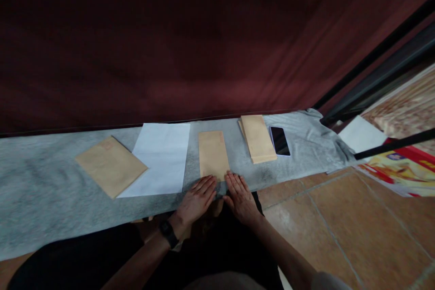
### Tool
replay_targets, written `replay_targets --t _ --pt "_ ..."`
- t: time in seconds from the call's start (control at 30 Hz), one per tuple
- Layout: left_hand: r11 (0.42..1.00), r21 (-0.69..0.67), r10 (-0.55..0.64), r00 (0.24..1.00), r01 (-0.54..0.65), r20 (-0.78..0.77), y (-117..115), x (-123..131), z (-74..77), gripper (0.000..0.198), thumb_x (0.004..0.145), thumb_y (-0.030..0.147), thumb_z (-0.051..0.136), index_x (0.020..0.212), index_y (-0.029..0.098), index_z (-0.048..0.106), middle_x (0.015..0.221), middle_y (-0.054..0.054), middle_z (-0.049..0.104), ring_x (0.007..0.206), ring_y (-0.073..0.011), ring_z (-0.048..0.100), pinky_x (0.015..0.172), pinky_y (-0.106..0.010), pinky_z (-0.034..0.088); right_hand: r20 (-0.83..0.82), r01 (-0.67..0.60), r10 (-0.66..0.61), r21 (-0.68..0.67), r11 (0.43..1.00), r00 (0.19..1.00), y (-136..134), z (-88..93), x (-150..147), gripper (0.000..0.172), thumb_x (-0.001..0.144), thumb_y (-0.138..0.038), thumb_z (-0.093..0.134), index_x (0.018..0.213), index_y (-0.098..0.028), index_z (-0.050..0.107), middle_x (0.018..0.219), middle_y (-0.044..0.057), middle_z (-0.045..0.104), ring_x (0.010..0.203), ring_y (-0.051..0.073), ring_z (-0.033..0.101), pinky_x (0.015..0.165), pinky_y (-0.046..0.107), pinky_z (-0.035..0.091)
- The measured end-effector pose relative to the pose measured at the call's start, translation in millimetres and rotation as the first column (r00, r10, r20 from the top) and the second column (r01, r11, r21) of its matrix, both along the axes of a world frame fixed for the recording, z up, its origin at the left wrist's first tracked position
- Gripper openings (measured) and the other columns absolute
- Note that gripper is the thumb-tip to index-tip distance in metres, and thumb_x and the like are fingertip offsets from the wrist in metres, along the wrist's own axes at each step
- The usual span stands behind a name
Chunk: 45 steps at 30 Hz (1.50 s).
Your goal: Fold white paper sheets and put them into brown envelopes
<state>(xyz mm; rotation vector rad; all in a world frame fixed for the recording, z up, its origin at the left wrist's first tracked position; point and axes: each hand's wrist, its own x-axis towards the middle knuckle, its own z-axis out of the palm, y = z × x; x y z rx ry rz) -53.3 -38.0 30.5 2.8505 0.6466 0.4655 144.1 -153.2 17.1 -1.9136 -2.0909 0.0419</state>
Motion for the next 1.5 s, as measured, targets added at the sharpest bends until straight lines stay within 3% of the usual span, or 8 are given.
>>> replay_targets --t 0.13,0.27,0.4,0.53,0.7,1.07,1.37,1.5 --pt "0.998 -0.013 0.057 0.998 -0.057 0.003 -4.0 20.0 -0.3 0.040 0.104 0.028 0.039 0.137 0.017 0.059 0.141 -0.011 0.064 0.135 -0.0243 0.056 0.117 -0.044 0.043 -0.014 0.023 -0.023 0.016 1.000 1.000 -0.6 -2.2 -3.0 0.070 0.105 -0.039 0.043 0.163 -0.011 0.016 0.165 0.015 0.031 0.153 0.028 0.030 0.125 0.052 0.032" --pt "0.994 -0.036 0.101 0.995 -0.101 0.011 -1.1 55.7 -7.6 0.053 0.105 0.038 0.038 0.152 0.013 0.042 0.158 -0.013 0.046 0.149 -0.0267 0.040 0.123 -0.048 0.034 -0.017 0.019 -0.019 0.035 0.999 1.000 -1.0 -7.9 -4.5 0.065 0.104 -0.035 0.044 0.161 -0.009 0.025 0.163 0.017 0.035 0.153 0.030 0.030 0.123 0.056 0.034" --pt "0.986 -0.063 0.155 0.988 -0.153 0.024 16.2 91.6 -17.1 0.059 0.105 0.043 0.035 0.156 0.012 0.035 0.162 -0.015 0.039 0.153 -0.0271 0.031 0.125 -0.049 0.028 -0.017 0.020 -0.019 0.036 0.999 1.000 0.0 -10.8 -5.0 0.060 0.103 -0.034 0.046 0.156 -0.007 0.037 0.158 0.019 0.043 0.151 0.031 0.033 0.123 0.055 0.033" --pt "0.977 -0.034 0.210 0.978 -0.210 0.002 39.6 108.6 -20.3 0.065 0.104 0.049 0.035 0.155 0.009 0.035 0.162 -0.017 0.037 0.154 -0.0295 0.027 0.126 -0.051 0.024 -0.011 0.044 -0.043 0.050 0.998 0.999 1.0 -10.4 -5.1 0.061 0.104 -0.035 0.046 0.158 -0.009 0.034 0.157 0.017 0.046 0.150 0.030 0.036 0.124 0.054 0.033" --pt "0.967 0.017 0.255 0.966 -0.255 -0.048 51.3 107.6 -18.9 0.063 0.105 0.045 0.031 0.155 0.007 0.036 0.165 -0.016 0.032 0.156 -0.0261 0.020 0.128 -0.047 0.019 0.003 0.026 -0.026 0.041 0.999 1.000 1.7 -8.2 -4.1 0.065 0.105 -0.036 0.044 0.161 -0.009 0.026 0.161 0.016 0.040 0.151 0.030 0.033 0.123 0.053 0.033" --pt "0.924 0.009 0.382 0.920 -0.383 -0.092 46.4 83.7 -20.2 0.061 0.102 0.034 0.036 0.156 0.007 0.034 0.164 -0.015 0.033 0.156 -0.0259 0.022 0.129 -0.046 0.017 -0.017 0.015 -0.015 0.036 0.999 1.000 2.1 -6.9 -3.1 0.070 0.106 -0.039 0.042 0.164 -0.012 0.014 0.164 0.015 0.034 0.153 0.029 0.031 0.123 0.053 0.032" --pt "0.920 -0.033 0.387 0.920 -0.390 -0.065 42.9 64.4 -18.3 0.061 0.102 0.033 0.035 0.156 0.004 0.033 0.163 -0.018 0.034 0.155 -0.0275 0.025 0.127 -0.048 0.023 -0.078 0.008 -0.006 0.025 1.000 0.997 1.6 -6.3 -1.2 0.066 0.106 -0.038 0.043 0.163 -0.013 0.020 0.164 0.015 0.033 0.153 0.029 0.030 0.125 0.053 0.030" --pt "0.963 -0.044 0.265 0.963 -0.267 -0.041 32.5 52.0 -14.7 0.056 0.105 0.032 0.031 0.156 0.009 0.036 0.162 -0.016 0.037 0.154 -0.0255 0.029 0.125 -0.048 0.028 -0.250 0.037 -0.027 0.034 0.999 0.968 5.9 -7.2 4.6 0.054 0.108 -0.037 0.035 0.159 -0.019 0.032 0.159 0.011 0.044 0.150 0.025 0.038 0.124 0.053 0.032"
